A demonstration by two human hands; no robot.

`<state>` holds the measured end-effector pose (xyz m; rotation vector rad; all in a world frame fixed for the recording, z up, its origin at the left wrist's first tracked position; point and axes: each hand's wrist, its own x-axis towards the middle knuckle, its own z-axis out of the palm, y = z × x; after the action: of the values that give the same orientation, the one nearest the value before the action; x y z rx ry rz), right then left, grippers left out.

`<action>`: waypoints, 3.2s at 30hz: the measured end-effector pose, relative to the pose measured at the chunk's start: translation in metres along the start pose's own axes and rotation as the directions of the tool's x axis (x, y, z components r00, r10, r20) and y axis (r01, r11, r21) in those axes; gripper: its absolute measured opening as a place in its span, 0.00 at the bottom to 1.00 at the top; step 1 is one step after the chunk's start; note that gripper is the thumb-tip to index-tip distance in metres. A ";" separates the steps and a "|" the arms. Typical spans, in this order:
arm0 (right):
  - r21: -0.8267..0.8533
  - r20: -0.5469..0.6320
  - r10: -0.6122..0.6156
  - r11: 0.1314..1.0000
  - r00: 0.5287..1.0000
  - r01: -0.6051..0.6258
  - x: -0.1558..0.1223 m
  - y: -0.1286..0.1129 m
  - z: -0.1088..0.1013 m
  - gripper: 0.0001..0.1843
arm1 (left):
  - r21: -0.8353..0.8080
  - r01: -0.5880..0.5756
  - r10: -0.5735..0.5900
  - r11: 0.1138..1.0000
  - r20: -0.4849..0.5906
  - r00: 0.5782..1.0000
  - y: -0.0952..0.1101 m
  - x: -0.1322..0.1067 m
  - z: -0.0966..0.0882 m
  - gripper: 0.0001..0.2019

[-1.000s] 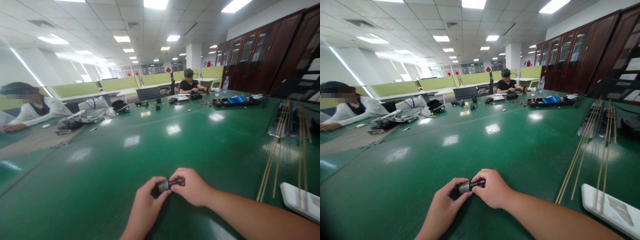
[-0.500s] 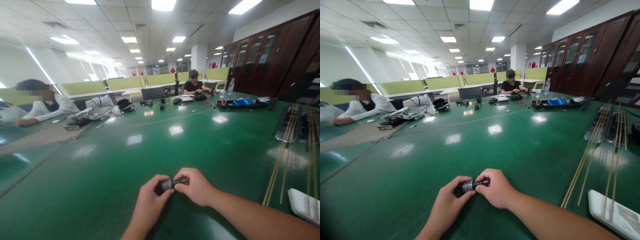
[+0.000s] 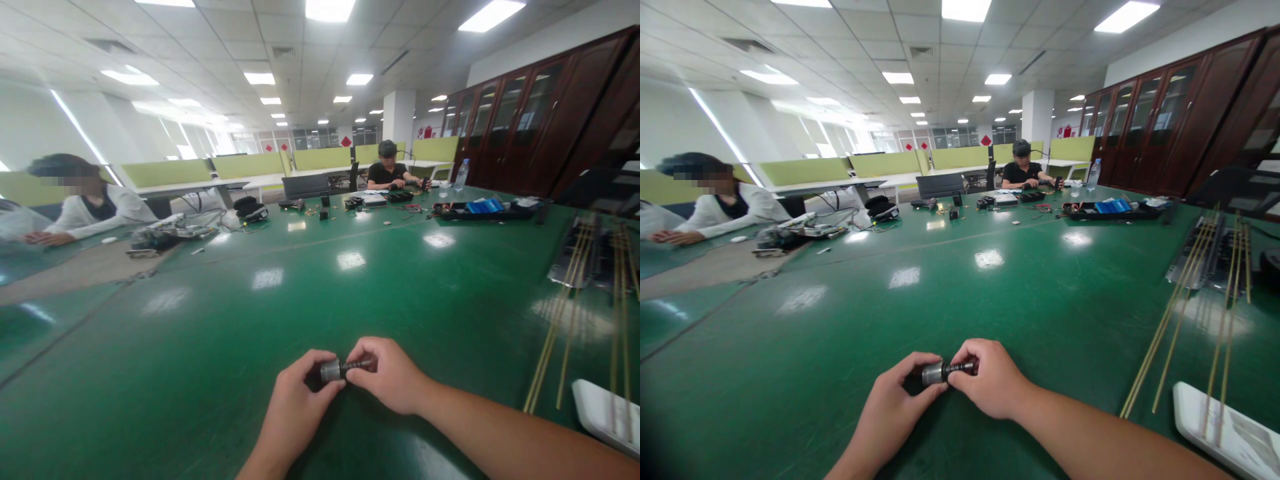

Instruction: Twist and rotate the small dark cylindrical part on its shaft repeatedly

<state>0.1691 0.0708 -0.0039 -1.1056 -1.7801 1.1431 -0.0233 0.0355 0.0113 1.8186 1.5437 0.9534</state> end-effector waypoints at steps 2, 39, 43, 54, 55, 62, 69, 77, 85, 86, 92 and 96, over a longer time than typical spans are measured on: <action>0.011 0.004 0.004 1.000 1.000 -0.004 -0.001 0.001 0.000 0.04 | -0.004 0.002 -0.002 1.000 -0.001 1.000 0.001 0.000 0.000 0.10; 0.038 0.030 0.005 0.999 1.000 -0.006 0.000 -0.004 -0.003 0.10 | -0.021 -0.012 0.010 1.000 -0.109 0.994 -0.006 0.000 -0.004 0.13; 0.041 0.029 0.005 0.999 1.000 -0.007 0.000 -0.005 -0.003 0.10 | -0.030 -0.007 0.004 1.000 -0.111 0.994 -0.008 0.000 -0.003 0.13; 0.058 0.012 0.006 0.998 1.000 -0.006 -0.001 -0.005 -0.002 0.10 | -0.056 0.022 -0.029 0.998 -0.118 0.993 -0.007 0.000 -0.005 0.14; 0.056 0.009 0.005 0.998 1.000 -0.006 0.000 -0.005 -0.003 0.10 | -0.058 0.020 -0.027 0.998 -0.116 0.993 -0.008 0.000 -0.005 0.14; 0.057 -0.013 -0.005 0.998 1.000 0.005 -0.001 -0.006 -0.003 0.10 | -0.069 0.038 -0.046 0.997 -0.122 0.991 -0.009 0.000 -0.004 0.16; 0.060 -0.012 -0.002 0.998 1.000 0.003 -0.001 -0.005 -0.003 0.10 | -0.075 0.040 -0.049 0.996 -0.126 0.991 -0.003 0.001 -0.005 0.15; 0.055 -0.013 -0.003 0.998 1.000 0.004 -0.001 -0.004 -0.002 0.10 | -0.079 0.041 -0.049 0.996 -0.104 0.993 -0.007 0.000 -0.005 0.15; 0.054 -0.010 0.002 0.999 1.000 -0.002 0.000 -0.007 -0.003 0.10 | -0.073 0.032 -0.040 0.997 -0.103 0.994 -0.006 0.000 -0.005 0.15; 0.057 -0.011 0.003 0.998 1.000 -0.002 0.000 -0.007 -0.003 0.10 | -0.076 0.032 -0.040 0.997 -0.101 0.994 -0.006 0.000 -0.005 0.15; 0.083 -0.014 -0.016 0.996 1.000 0.017 0.001 -0.002 -0.003 0.12 | -0.103 0.056 -0.067 0.993 -0.113 0.991 -0.007 0.000 -0.006 0.16; 0.102 -0.016 -0.008 0.995 1.000 0.010 0.002 -0.002 -0.003 0.12 | -0.111 0.058 -0.071 0.992 -0.117 0.991 -0.005 0.001 -0.007 0.16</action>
<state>0.1703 0.0730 -0.0010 -1.0424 -1.6944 1.2032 -0.0320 0.0371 0.0112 1.6530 1.5816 1.1112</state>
